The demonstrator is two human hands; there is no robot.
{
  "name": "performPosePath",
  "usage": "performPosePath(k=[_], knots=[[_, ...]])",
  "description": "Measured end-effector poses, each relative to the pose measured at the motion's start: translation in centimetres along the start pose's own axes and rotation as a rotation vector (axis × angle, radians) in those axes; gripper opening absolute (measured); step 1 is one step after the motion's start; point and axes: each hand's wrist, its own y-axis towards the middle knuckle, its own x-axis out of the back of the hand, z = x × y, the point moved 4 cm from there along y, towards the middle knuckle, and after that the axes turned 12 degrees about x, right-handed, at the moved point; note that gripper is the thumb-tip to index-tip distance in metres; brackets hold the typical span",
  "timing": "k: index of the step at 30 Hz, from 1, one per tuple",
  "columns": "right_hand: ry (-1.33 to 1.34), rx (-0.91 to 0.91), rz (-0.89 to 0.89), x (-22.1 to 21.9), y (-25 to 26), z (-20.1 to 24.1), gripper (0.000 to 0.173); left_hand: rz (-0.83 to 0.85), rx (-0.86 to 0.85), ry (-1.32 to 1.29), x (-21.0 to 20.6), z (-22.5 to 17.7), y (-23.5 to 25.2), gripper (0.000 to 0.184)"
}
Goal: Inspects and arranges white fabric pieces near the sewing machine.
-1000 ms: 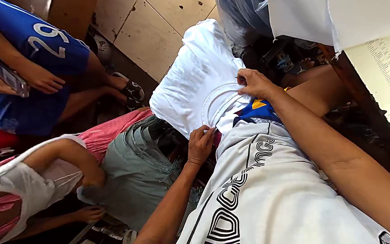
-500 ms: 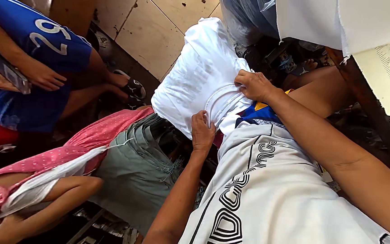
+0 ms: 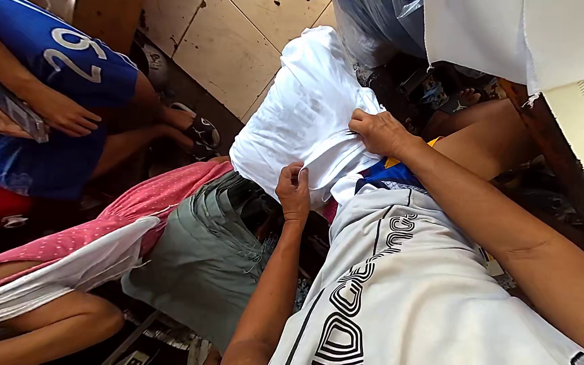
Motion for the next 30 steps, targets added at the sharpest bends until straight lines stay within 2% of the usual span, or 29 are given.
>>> performPosePath(k=[4,9,12,17,25,30], knots=[[0.045,-0.062,-0.081,1.0,1.0,-0.3,0.018,0.011,0.096,-0.124,1.7,-0.1,2.6,0.02],[0.228,-0.194,-0.098,1.8,3.4,-2.4,0.023,0.051,0.194,-0.089,2.5,-0.2,5.4,0.019],[0.19,-0.222,-0.101,1.8,4.7,-2.6,0.025,-0.007,0.236,-0.013,2.3,-0.3,5.9,0.022],[0.09,-0.208,-0.234,0.4,4.0,-2.9,0.018,-0.075,0.252,0.032,1.9,0.0,6.1,0.024],[0.14,-0.245,-0.238,0.3,4.0,-3.4,0.018,0.18,0.238,-0.185,3.1,1.9,7.8,0.02],[0.18,-0.257,-0.236,0.1,4.0,-3.8,0.019,0.229,0.224,-0.202,3.2,2.6,8.5,0.024]])
